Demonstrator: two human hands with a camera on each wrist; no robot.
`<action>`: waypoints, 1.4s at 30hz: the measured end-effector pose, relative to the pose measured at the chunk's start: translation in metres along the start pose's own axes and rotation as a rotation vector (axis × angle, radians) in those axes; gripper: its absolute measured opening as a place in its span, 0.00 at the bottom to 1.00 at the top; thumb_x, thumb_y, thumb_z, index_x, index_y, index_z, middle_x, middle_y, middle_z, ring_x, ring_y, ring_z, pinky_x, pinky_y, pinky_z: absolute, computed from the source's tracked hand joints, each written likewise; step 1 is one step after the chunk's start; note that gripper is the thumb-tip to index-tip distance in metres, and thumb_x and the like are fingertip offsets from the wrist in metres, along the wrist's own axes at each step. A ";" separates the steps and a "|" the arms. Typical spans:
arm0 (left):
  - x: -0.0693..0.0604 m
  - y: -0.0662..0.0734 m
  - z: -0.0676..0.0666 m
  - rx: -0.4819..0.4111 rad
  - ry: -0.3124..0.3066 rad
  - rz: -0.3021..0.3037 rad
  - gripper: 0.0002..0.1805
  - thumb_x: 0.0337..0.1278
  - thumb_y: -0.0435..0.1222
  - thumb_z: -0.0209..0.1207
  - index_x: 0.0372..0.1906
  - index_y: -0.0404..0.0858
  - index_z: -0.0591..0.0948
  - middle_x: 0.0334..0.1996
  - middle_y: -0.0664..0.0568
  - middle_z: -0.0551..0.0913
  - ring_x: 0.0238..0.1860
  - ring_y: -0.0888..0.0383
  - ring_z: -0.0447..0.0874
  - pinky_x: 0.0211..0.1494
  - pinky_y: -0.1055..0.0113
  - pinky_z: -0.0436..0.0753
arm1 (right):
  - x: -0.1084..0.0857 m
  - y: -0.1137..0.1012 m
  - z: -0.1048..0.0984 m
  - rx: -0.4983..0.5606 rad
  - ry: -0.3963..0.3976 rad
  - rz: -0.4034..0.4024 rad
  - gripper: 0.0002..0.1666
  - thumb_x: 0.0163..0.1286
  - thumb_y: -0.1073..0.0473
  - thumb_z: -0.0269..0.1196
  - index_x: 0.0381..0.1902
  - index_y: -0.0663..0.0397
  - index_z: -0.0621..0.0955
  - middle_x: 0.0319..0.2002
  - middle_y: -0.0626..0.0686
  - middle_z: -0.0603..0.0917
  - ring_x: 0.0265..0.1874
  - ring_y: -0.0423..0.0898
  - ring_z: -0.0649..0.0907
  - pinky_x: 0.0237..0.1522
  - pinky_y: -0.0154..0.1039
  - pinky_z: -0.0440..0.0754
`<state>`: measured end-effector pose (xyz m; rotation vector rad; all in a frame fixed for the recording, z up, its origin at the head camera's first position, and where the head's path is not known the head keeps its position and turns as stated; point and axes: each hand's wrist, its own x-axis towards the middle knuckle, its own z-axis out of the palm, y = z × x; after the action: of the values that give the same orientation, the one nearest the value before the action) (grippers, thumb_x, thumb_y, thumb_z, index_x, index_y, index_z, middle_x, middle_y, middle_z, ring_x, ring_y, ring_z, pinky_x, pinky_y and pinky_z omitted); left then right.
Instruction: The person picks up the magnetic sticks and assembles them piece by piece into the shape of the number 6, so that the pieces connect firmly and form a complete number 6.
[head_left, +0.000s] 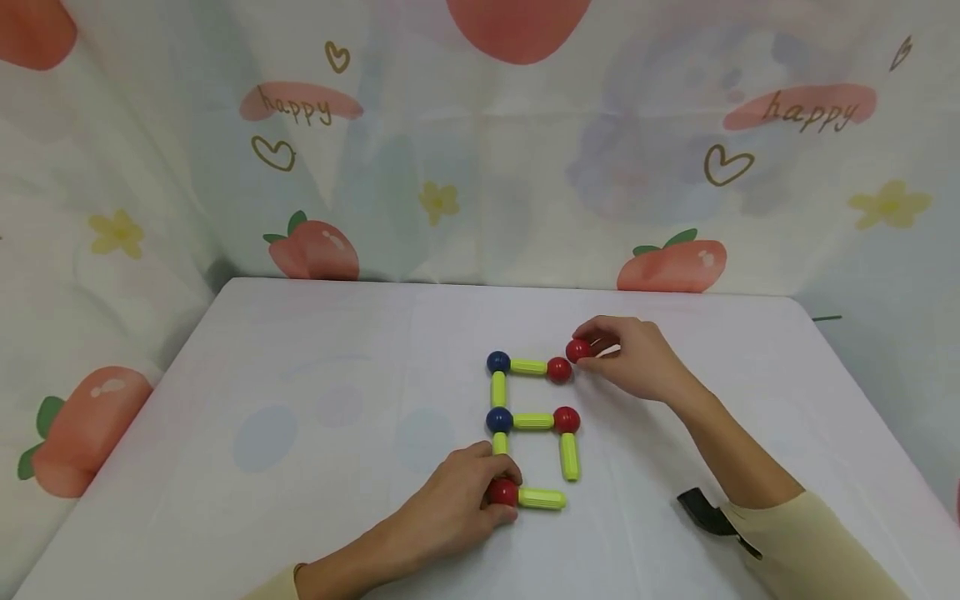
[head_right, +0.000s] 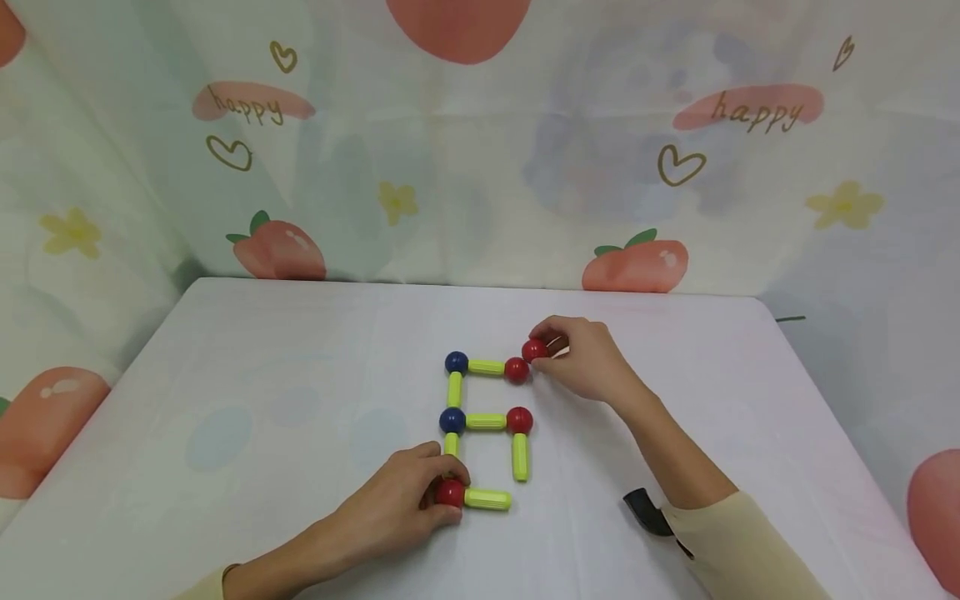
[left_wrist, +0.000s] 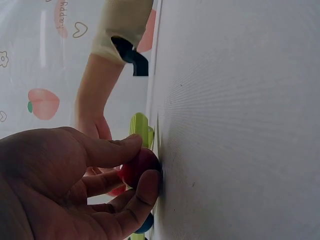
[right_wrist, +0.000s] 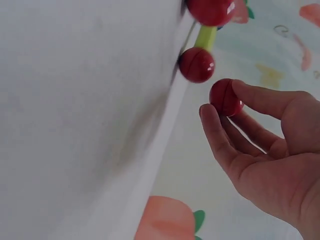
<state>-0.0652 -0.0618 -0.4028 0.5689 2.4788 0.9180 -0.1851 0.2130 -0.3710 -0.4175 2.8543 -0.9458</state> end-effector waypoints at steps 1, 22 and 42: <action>0.000 0.000 0.000 0.000 -0.001 0.000 0.15 0.56 0.38 0.75 0.48 0.50 0.86 0.37 0.62 0.77 0.41 0.66 0.74 0.41 0.75 0.79 | -0.007 -0.002 0.000 0.004 -0.001 -0.010 0.21 0.67 0.60 0.72 0.58 0.55 0.84 0.47 0.55 0.89 0.48 0.53 0.88 0.51 0.51 0.88; -0.003 -0.001 -0.002 -0.015 0.001 0.000 0.14 0.57 0.37 0.74 0.46 0.50 0.85 0.37 0.62 0.76 0.39 0.66 0.73 0.39 0.75 0.78 | -0.072 -0.028 0.000 0.141 -0.349 -0.192 0.18 0.63 0.54 0.76 0.49 0.43 0.85 0.40 0.40 0.86 0.38 0.39 0.84 0.43 0.35 0.87; -0.002 -0.002 0.001 0.049 0.005 0.055 0.14 0.58 0.38 0.74 0.47 0.52 0.84 0.37 0.63 0.75 0.39 0.67 0.73 0.41 0.75 0.78 | -0.079 -0.029 0.018 0.088 -0.482 -0.231 0.18 0.56 0.56 0.81 0.40 0.37 0.83 0.29 0.40 0.80 0.28 0.37 0.79 0.30 0.32 0.80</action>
<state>-0.0635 -0.0636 -0.4045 0.6543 2.5081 0.8819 -0.0996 0.2036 -0.3673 -0.8490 2.3560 -0.8571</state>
